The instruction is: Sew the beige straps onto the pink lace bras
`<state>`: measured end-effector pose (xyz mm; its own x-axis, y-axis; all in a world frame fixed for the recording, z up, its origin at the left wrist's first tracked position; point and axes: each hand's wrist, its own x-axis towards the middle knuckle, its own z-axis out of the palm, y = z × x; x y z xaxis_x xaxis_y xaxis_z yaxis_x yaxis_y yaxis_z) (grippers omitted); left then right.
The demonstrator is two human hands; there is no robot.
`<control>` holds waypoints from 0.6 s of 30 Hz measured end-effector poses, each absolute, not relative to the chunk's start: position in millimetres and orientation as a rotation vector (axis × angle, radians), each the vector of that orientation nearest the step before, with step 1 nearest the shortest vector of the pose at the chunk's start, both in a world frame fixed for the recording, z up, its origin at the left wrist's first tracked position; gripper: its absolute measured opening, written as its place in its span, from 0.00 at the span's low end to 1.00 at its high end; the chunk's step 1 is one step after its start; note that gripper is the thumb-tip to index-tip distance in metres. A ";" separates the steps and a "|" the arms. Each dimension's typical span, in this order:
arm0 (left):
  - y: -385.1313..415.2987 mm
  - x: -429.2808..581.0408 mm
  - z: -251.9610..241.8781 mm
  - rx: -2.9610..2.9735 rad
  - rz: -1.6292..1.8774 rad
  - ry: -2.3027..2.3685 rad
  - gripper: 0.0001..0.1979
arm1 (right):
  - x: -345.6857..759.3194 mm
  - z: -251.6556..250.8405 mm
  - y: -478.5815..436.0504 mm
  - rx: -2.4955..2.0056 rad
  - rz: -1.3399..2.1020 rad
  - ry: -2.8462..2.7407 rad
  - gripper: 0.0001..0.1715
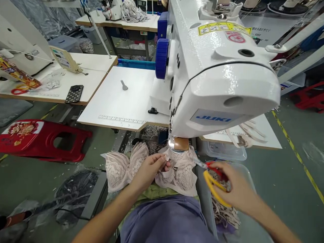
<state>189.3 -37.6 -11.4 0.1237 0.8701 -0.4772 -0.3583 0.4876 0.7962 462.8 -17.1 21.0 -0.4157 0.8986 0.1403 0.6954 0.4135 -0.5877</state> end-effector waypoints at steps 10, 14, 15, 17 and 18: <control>-41.5 193.8 -1.1 0.936 0.882 1.275 0.13 | 405.2 -17.5 -27.5 -1.132 0.508 -2.355 0.18; -39.5 192.0 -8.1 0.941 0.888 1.303 0.10 | 415.2 -27.6 -27.8 -1.201 0.775 -2.321 0.16; -39.0 191.5 -8.6 0.935 0.897 1.289 0.11 | 418.4 -28.3 -29.3 -1.241 0.839 -2.283 0.16; -38.0 190.4 -7.9 0.949 0.917 1.263 0.14 | 423.4 -27.3 -33.4 -1.306 0.908 -2.165 0.14; -37.6 189.6 -7.2 0.965 0.926 1.261 0.15 | 424.7 -25.8 -35.6 -1.313 0.915 -2.105 0.14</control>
<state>189.6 -37.6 -7.2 0.0841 0.9413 -0.3268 -0.0305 0.3302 0.9434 424.7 -35.6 -25.8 -0.4157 0.9077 0.0567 0.5778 0.3117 -0.7543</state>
